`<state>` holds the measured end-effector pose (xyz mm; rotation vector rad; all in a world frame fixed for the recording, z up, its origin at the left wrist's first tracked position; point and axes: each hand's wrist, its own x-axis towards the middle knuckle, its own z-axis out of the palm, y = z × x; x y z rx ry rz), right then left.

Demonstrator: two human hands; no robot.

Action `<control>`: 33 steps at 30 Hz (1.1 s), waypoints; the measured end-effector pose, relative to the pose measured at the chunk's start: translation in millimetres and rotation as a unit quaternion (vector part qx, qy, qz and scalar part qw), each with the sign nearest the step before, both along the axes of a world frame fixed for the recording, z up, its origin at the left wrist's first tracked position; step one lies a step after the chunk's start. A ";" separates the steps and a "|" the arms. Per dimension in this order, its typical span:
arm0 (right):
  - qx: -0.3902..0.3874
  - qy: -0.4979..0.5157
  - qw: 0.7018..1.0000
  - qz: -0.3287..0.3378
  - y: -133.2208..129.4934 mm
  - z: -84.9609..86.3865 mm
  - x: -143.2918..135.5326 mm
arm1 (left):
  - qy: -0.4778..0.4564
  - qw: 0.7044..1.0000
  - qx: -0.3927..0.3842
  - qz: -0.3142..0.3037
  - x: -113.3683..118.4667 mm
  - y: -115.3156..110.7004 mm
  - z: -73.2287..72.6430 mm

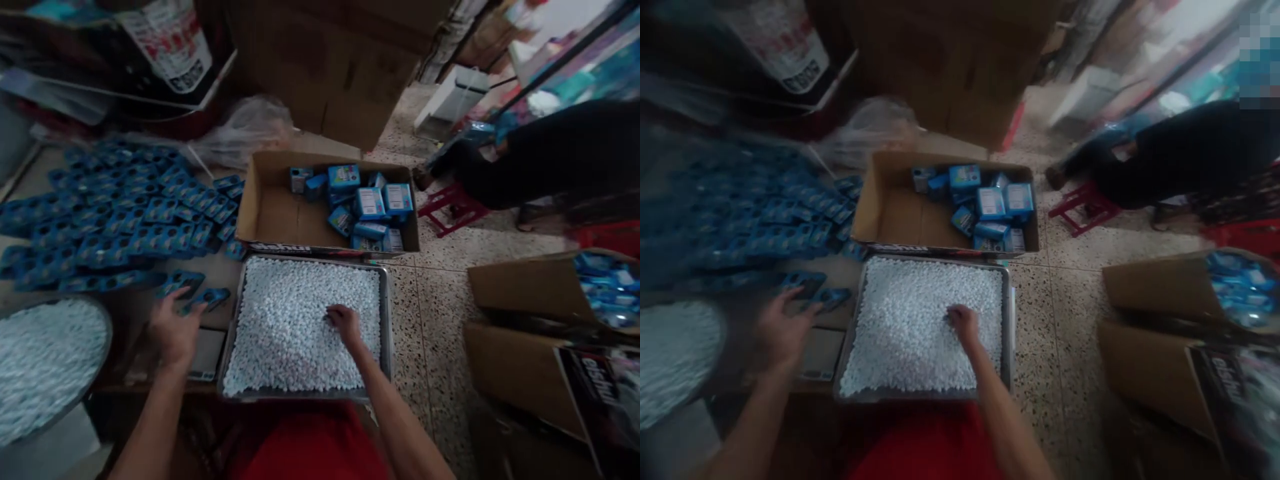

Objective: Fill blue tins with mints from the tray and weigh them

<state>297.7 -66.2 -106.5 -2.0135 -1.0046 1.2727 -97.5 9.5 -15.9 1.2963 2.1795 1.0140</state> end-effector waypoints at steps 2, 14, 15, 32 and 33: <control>-0.003 0.037 0.999 -0.004 13.5 -16.8 -24.2 | 0.115 0.987 0.078 -0.085 40.4 32.8 27.5; -0.008 0.211 0.972 -0.099 -17.8 5.2 -2.8 | 0.265 0.701 0.050 -0.660 398.9 221.1 12.6; -0.006 0.220 0.969 -0.107 -20.7 8.5 -2.6 | 0.269 0.707 0.031 -0.653 401.4 221.2 11.9; 0.025 0.275 0.961 -0.026 -3.5 166.9 32.0 | -0.561 0.780 -0.256 0.105 127.4 3.7 33.9; 0.025 0.270 0.963 -0.012 2.0 168.8 28.4 | -0.570 0.773 -0.257 0.108 124.4 -6.5 26.2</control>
